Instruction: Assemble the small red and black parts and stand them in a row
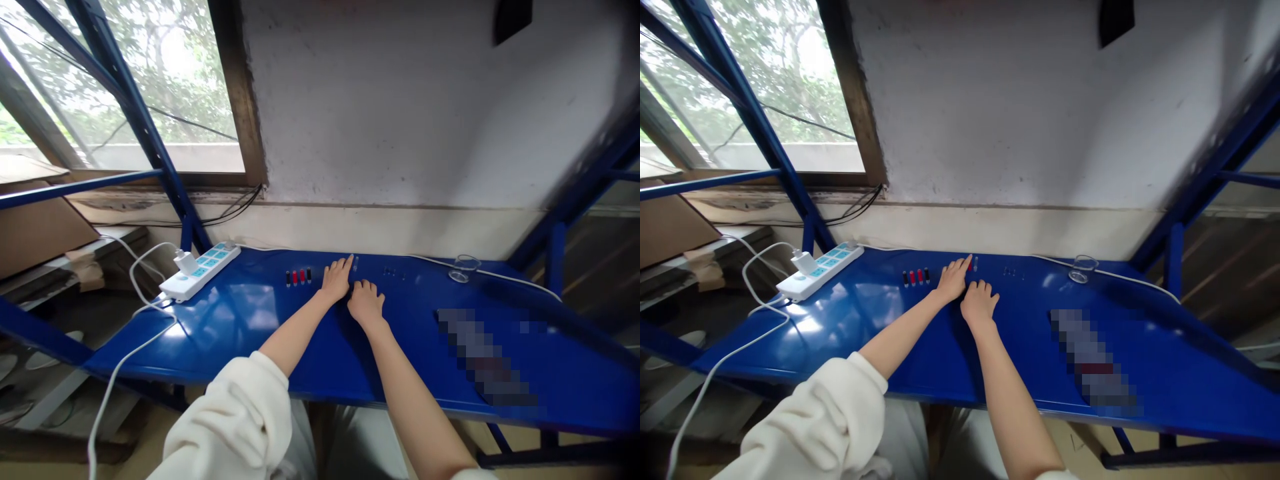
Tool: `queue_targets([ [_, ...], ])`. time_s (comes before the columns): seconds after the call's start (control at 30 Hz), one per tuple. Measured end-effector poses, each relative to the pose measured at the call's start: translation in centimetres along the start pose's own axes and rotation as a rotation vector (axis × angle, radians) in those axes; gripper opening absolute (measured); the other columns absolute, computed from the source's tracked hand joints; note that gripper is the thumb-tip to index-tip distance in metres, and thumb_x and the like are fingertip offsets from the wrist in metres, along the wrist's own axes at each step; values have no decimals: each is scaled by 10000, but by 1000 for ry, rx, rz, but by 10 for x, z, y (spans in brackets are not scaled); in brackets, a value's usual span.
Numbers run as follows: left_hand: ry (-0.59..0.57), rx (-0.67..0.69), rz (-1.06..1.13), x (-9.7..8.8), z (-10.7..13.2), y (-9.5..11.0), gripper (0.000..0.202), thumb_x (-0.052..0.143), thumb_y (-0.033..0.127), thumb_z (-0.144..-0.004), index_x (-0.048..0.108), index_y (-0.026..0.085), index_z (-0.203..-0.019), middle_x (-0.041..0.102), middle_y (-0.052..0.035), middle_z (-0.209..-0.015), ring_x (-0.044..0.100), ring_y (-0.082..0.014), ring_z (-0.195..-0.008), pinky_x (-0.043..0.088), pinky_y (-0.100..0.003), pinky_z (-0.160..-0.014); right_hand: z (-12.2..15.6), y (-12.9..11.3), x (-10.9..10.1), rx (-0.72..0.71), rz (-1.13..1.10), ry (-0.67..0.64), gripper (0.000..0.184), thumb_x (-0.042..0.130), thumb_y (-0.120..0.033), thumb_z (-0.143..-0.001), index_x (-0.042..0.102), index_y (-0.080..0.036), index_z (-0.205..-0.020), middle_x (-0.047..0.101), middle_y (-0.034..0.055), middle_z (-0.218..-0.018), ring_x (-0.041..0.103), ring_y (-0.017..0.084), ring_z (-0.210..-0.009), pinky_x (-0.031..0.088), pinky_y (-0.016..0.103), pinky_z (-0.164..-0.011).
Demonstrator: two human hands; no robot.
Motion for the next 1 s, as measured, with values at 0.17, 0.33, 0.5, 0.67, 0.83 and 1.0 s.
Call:
queue_targets([
  [0.17, -19, -2, -11, 5, -9, 3, 486, 355, 85, -778, 390, 195, -1250, 497, -91, -1178, 427, -234, -1064, 350, -382, -861, 0, 1, 0, 11, 5, -12, 416, 351, -119, -778, 483, -116, -1173, 401, 173, -1286, 319, 286, -1177, 266, 520, -910],
  [0.33, 29, -88, 56, 2, -15, 4, 314, 378, 109, -808, 478, 214, -1087, 552, -67, -1046, 494, -189, -958, 390, -301, -773, 0, 1, -1, -2, 15, -34, 426, 389, -140, -764, 469, -112, -1181, 392, 172, -1292, 317, 288, -1175, 261, 520, -917],
  [0.5, 68, -144, 66, 1, -20, 3, 149, 422, 187, -830, 493, 188, -961, 564, -67, -989, 516, -183, -919, 395, -295, -758, 1, 1, -1, 2, 17, -46, 413, 362, -134, -780, 470, -113, -1179, 394, 170, -1288, 317, 283, -1177, 264, 518, -916],
  [0.67, 68, -161, 103, -1, -19, 2, 121, 428, 162, -821, 501, 172, -917, 584, -77, -941, 542, -181, -879, 405, -298, -746, 1, 1, -1, 1, 15, -40, 393, 365, -153, -791, 478, -111, -1165, 400, 174, -1278, 320, 287, -1175, 265, 522, -915],
  [0.83, 197, -165, 251, -18, -1, 2, 173, 460, 155, -804, 520, 175, -965, 606, -80, -918, 565, -187, -859, 425, -296, -725, -1, 2, 0, 8, 13, -49, 405, 352, -162, -801, 461, -118, -1188, 388, 177, -1290, 317, 287, -1178, 265, 525, -911],
  [1.0, 334, -190, 534, -40, 36, -9, 129, 542, 299, -771, 600, 187, -801, 627, -39, -760, 574, -143, -684, 450, -263, -646, -3, 5, 5, 47, -11, -73, 439, 302, -180, -835, 397, -144, -1262, 349, 151, -1336, 289, 266, -1213, 251, 525, -927],
])
Point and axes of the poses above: each hand's wrist, its own z-axis away from the middle knuckle, its own x-axis out of the palm, y = z × x, the point moved 4 cm from there along -z, towards the middle knuckle
